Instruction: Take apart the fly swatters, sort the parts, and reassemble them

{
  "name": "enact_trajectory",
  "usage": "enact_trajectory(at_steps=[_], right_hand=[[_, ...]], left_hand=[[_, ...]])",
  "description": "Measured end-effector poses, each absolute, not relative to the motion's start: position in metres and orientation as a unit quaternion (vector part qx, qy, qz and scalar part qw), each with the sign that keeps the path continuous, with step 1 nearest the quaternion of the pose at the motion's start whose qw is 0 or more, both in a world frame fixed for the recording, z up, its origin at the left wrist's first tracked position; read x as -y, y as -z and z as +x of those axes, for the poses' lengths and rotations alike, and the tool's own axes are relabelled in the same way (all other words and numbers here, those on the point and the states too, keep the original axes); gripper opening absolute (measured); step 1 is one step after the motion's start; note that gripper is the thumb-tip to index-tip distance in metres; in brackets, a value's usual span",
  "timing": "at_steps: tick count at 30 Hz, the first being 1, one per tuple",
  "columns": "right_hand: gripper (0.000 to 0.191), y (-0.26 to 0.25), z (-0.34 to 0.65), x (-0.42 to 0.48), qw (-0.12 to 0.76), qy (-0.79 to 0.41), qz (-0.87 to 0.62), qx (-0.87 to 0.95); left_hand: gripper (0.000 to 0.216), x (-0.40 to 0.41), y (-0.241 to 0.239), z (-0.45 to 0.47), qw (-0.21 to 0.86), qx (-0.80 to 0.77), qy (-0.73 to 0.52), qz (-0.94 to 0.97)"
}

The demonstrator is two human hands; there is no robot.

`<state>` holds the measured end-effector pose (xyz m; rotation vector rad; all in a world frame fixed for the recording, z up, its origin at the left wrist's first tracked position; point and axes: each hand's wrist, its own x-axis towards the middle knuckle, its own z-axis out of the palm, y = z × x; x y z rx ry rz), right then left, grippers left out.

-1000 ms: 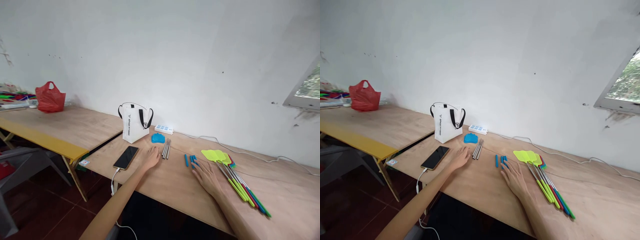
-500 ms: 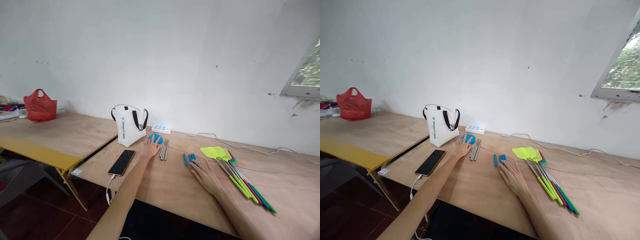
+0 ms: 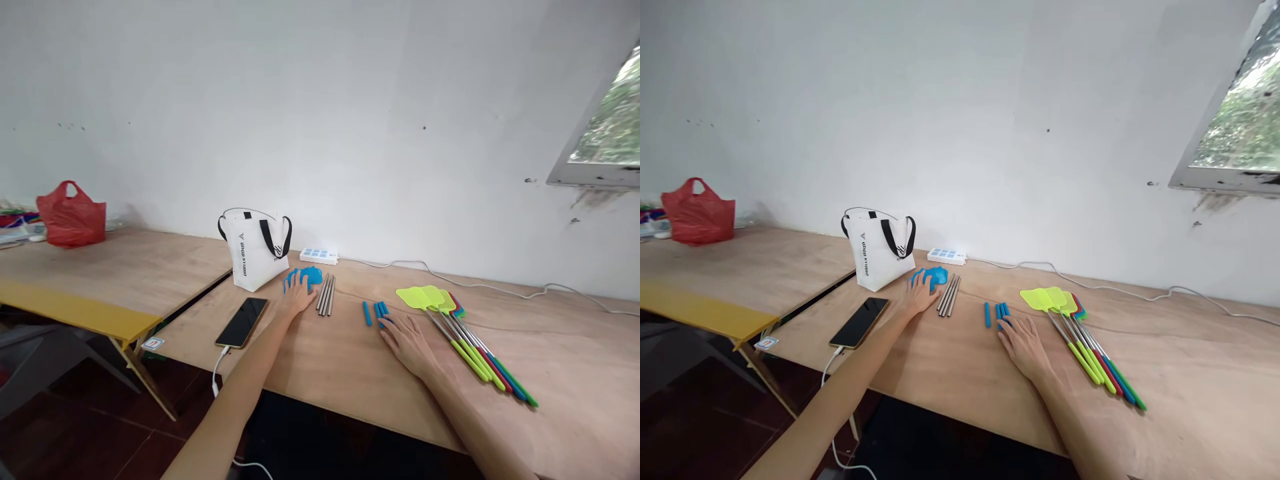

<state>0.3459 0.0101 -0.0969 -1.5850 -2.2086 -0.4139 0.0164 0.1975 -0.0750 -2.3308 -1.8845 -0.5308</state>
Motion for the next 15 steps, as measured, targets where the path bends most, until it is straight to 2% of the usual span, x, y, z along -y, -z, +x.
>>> enact_trajectory(at_steps=[2,4,10,15], right_hand=[[0.041,0.097,0.346,-0.011,0.190,0.148,-0.563,0.791],[0.041,0.097,0.347,-0.011,0.189,0.151,-0.562,0.791],[0.044,0.100,0.347,-0.010,0.193,0.152,-0.571,0.784],[0.045,0.103,0.350,-0.014,0.199,0.141,-0.578,0.779]], left_hand=[[0.073,-0.210,0.072,0.018,0.028,0.630,0.168,-0.757],[0.073,-0.215,0.070,0.019,0.005,0.641,0.157,-0.751],[0.046,-0.188,0.072,0.020,0.003,0.639,0.165,-0.751],[0.044,-0.145,0.074,0.017,0.014,0.643,0.165,-0.748]])
